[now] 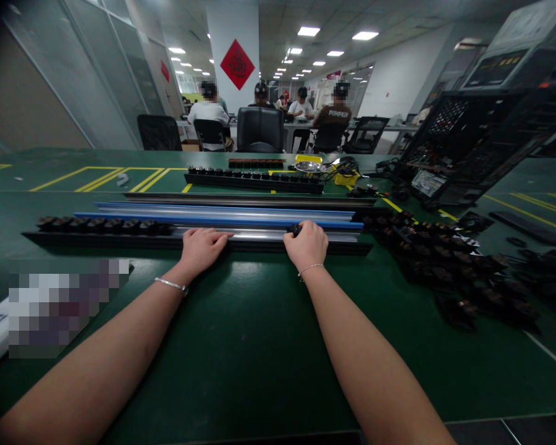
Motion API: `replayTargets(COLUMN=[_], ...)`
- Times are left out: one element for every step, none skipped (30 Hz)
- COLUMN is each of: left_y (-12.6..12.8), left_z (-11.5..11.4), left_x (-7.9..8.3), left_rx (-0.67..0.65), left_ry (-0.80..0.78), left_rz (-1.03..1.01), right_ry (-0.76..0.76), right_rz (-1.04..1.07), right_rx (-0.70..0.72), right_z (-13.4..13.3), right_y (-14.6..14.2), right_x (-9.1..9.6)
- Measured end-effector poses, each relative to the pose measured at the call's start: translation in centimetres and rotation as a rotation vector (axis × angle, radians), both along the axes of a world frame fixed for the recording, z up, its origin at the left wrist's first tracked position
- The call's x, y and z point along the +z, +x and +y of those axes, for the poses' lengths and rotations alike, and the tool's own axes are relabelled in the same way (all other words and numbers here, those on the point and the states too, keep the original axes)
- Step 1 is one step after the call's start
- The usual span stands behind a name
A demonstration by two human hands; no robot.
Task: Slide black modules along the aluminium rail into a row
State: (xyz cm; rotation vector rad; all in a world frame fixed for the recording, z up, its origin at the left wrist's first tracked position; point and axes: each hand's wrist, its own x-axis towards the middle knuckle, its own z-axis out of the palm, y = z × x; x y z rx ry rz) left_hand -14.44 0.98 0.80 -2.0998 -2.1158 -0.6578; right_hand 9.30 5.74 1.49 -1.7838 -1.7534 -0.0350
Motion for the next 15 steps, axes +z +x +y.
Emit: replayTargets(left_y=[0.03, 0.07, 0.11, 0.14, 0.17, 0.18, 0.18, 0.18, 0.17, 0.16, 0.15, 0.13, 0.12, 0.11, 0.09], left_z=[-0.02, -0.05, -0.07, -0.1, -0.12, -0.14, -0.16, -0.18, -0.18, -0.18, -0.17, -0.15, -0.12, -0.09, -0.06], left_x=[0.06, 0.11, 0.16, 0.21, 0.25, 0.27, 0.28, 0.29, 0.28, 0.26, 0.24, 0.22, 0.19, 0.16, 0.13], left_rx=[0.002, 0.005, 0.007, 0.009, 0.009, 0.008, 0.007, 0.006, 0.005, 0.006, 0.007, 0.009, 0.01, 0.01, 0.009], left_ry=[-0.002, -0.004, -0.007, -0.009, -0.01, -0.011, -0.012, -0.011, -0.011, -0.011, -0.011, -0.012, -0.012, -0.01, -0.008], left_rz=[-0.002, -0.003, -0.003, -0.003, -0.001, -0.001, 0.0, 0.001, 0.002, 0.003, 0.003, 0.003, 0.003, 0.003, 0.002], right_ry=[-0.003, -0.006, -0.01, -0.013, -0.015, -0.017, -0.018, -0.02, -0.022, -0.023, -0.024, -0.024, -0.025, -0.024, -0.023], right_rz=[-0.001, -0.001, -0.002, -0.002, -0.002, -0.001, 0.0, 0.002, 0.002, 0.003, 0.004, 0.006, 0.008, 0.009, 0.011], right_rx=[-0.002, -0.005, -0.007, -0.01, -0.014, -0.018, -0.021, -0.021, -0.02, -0.018, -0.015, -0.014, -0.014, -0.015, -0.017], right_z=[-0.03, -0.05, -0.06, -0.06, -0.05, -0.03, -0.02, 0.0, 0.02, 0.03, 0.05, 0.06, 0.06, 0.06, 0.06], right_y=[-0.01, -0.03, -0.04, -0.04, -0.04, -0.02, 0.0, 0.03, 0.07, 0.12, 0.17, 0.22, 0.28, 0.33, 0.38], right_x=[0.04, 0.08, 0.12, 0.16, 0.19, 0.22, 0.24, 0.26, 0.27, 0.29, 0.3, 0.3, 0.31, 0.31, 0.3])
